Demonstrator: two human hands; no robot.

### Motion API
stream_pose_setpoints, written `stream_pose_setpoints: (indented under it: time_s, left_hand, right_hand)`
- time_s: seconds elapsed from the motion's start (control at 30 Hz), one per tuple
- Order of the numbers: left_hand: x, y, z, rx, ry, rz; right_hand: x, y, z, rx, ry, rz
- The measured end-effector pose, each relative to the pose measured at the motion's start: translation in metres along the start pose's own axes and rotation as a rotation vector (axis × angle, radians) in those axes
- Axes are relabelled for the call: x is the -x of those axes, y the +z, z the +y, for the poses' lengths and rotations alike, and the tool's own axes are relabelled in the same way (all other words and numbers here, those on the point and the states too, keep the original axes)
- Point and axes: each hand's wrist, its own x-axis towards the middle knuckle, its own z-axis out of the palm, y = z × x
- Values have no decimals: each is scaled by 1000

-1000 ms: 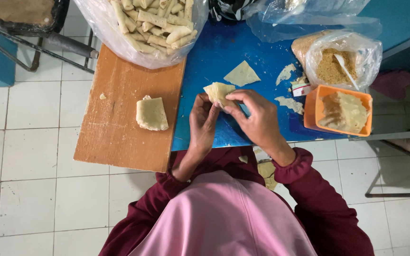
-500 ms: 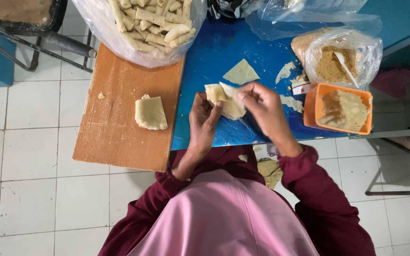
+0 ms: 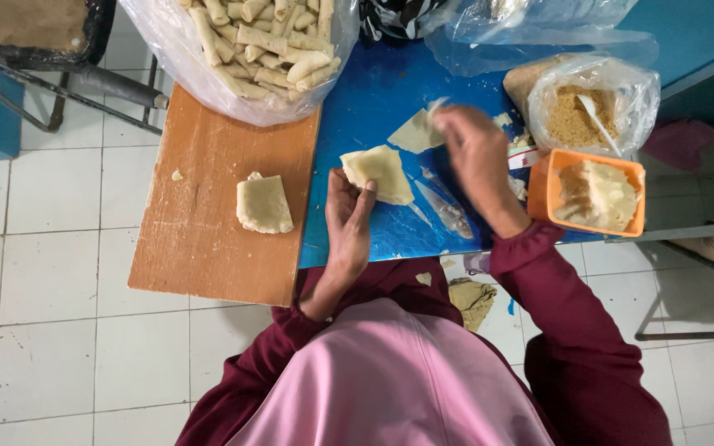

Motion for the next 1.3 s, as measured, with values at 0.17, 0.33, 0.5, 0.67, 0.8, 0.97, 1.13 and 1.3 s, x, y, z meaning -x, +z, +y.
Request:
stream_pose_setpoints:
  time_s: [0.17, 0.33, 0.5, 0.67, 0.8, 0.97, 1.13, 1.3]
  left_hand:
    - [1, 1, 2, 16, -14, 14]
    - [0, 0, 0, 31, 10, 11]
    - [-1, 0, 0, 44, 16, 0]
    - [-2, 2, 3, 29, -2, -21]
    - [-1, 3, 4, 24, 8, -49]
    - [-1, 0, 4, 79, 16, -78]
    - [-3, 4, 2, -82, 19, -90]
    - [-3, 5, 1, -120, -15, -61]
  right_hand:
    - [13, -3, -24, 23, -10, -111]
    - [20, -8, -30, 53, -43, -156]
    - [16, -12, -33, -49, -16, -194]
    - [3, -29, -47, -229, 33, -198]
    - [9, -23, -83, -248, -87, -165]
    - [18, -9, -88, -349, 142, -150]
    - [28, -4, -55, -758, 551, -320]
    - [37, 2, -38, -1173, 713, -345]
